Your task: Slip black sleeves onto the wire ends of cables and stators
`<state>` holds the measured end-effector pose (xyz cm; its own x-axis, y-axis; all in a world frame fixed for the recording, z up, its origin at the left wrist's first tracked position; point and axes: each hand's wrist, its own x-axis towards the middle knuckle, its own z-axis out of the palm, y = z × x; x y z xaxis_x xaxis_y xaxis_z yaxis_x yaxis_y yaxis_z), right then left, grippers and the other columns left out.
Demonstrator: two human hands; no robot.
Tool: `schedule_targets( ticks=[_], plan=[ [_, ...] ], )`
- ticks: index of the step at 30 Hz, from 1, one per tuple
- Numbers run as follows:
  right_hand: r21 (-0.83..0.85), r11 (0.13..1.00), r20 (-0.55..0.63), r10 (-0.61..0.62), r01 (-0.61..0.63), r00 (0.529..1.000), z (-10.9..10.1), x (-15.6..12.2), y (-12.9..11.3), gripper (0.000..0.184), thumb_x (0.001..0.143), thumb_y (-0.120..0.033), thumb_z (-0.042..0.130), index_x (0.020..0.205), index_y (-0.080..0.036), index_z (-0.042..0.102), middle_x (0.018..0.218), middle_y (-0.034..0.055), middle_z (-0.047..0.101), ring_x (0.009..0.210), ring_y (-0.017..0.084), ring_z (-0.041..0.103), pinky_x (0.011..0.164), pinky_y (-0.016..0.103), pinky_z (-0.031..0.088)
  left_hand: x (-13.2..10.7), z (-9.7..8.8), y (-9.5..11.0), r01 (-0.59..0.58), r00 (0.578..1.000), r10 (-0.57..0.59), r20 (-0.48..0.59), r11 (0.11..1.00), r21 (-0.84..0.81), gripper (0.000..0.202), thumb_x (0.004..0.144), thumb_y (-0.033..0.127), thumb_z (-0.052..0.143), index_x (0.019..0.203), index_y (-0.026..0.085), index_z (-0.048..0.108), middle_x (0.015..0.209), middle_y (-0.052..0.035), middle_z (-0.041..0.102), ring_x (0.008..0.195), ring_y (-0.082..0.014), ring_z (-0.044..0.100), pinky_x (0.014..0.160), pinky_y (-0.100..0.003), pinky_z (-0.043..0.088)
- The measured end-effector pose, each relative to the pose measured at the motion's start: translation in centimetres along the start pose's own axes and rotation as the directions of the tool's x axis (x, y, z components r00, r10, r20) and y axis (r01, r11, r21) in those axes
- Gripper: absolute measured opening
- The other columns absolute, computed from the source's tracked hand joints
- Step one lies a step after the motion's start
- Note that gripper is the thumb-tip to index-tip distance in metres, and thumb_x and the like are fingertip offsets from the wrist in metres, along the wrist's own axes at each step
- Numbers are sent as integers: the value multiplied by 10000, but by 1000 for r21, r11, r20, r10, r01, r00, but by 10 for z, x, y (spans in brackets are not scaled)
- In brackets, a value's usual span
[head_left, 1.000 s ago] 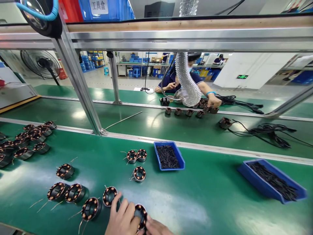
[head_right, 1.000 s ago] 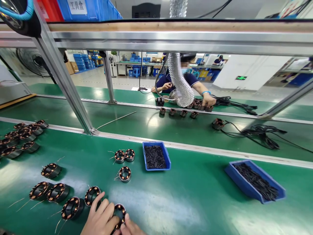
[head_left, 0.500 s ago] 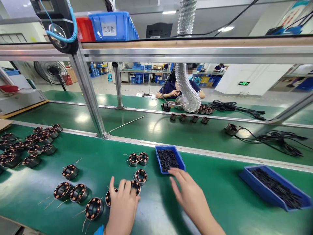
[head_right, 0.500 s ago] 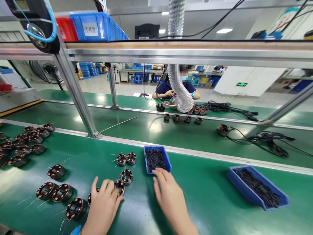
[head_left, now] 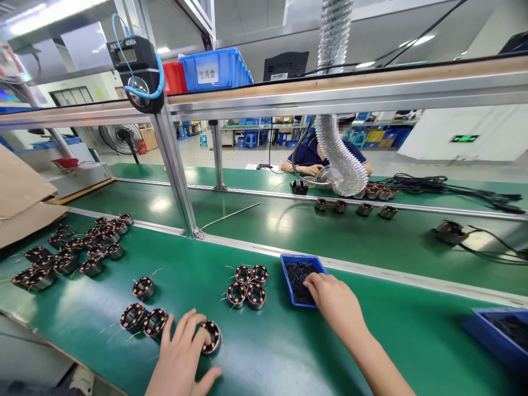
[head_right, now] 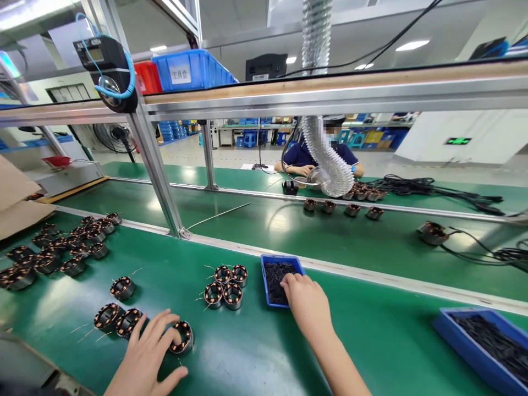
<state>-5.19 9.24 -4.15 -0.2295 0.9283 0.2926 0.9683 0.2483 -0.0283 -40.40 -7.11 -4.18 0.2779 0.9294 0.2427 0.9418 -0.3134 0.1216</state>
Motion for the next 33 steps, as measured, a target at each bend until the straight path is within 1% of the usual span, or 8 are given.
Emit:
schedule_targets(
  ticks=[6, 11, 16, 20, 23, 26, 29, 33],
  plan=[
    [92, 988, -117, 131, -121, 984, 0, -7, 4, 246, 1026, -308, 468, 969, -200, 681, 950, 74, 744, 894, 253, 674, 633, 314, 480, -2, 24, 10, -129, 990, 130, -54, 991, 21, 445, 715, 257, 746, 1142, 275, 620, 1421, -86, 584, 1362, -362, 476, 1204, -664, 165],
    [153, 977, -141, 174, -152, 975, 0, -12, 4, 352, 1036, -368, 393, 903, -237, 691, 875, 58, 742, 833, 241, 678, 592, 309, 461, 14, 30, 35, -154, 973, 155, -170, 988, 19, 250, 845, 133, 635, 1009, 316, 681, 1429, -29, 588, 1401, -295, 439, 1215, -652, 62],
    [257, 949, -151, 226, -182, 962, -3, -14, 8, 549, 1032, -548, 286, 805, -237, 677, 829, 82, 737, 788, 261, 674, 587, 327, 460, 25, 8, 32, -193, 971, 192, -140, 981, 6, 319, 863, 64, 530, 985, 303, 702, 1458, -48, 557, 1376, -312, 457, 1150, -653, 260],
    [388, 905, -148, 249, -176, 957, -11, -20, -8, 568, 1029, -559, 242, 911, -214, 677, 898, 105, 750, 801, 249, 690, 679, 341, 529, 32, 2, 37, -128, 992, 127, -11, 980, -150, 155, 921, 298, 592, 1029, 269, 699, 1187, -69, 676, 1060, -276, 642, 945, -466, 511],
    [681, 718, 36, 161, -142, 986, -16, -36, -42, 440, 1014, -518, 363, 920, -215, 669, 852, 64, 741, 690, 191, 681, 626, 275, 547, 36, 12, 48, -54, 998, 61, 22, 972, -231, 280, 838, 505, 714, 945, 247, 696, 1109, -63, 693, 970, -276, 660, 854, -411, 539],
    [873, 417, 269, 19, -252, 963, -14, -57, -80, 377, 943, -532, 516, 859, -205, 684, 803, 54, 728, 673, 194, 667, 572, 259, 529, 34, 23, 52, -155, 983, 172, 56, 959, -236, 266, 778, 360, 747, 1022, 273, 683, 1284, -44, 669, 1094, -281, 652, 959, -422, 511],
    [882, 375, 309, 0, -286, 951, -7, -70, -102, 375, 919, -523, 558, 812, -196, 706, 751, 44, 732, 667, 190, 657, 613, 265, 509, 29, 26, 50, -190, 974, 209, 87, 964, -188, 404, 704, 174, 664, 1090, 293, 667, 1406, -33, 615, 1186, -272, 629, 1048, -437, 465],
    [889, 367, 281, 35, -274, 959, -2, -71, -105, 348, 918, -489, 571, 851, -191, 738, 807, 56, 762, 716, 197, 680, 657, 268, 508, 27, 21, 47, -161, 974, 184, 133, 973, -166, 530, 628, 88, 563, 1100, 309, 659, 1435, -17, 598, 1224, -263, 616, 1082, -461, 448]
  ],
)
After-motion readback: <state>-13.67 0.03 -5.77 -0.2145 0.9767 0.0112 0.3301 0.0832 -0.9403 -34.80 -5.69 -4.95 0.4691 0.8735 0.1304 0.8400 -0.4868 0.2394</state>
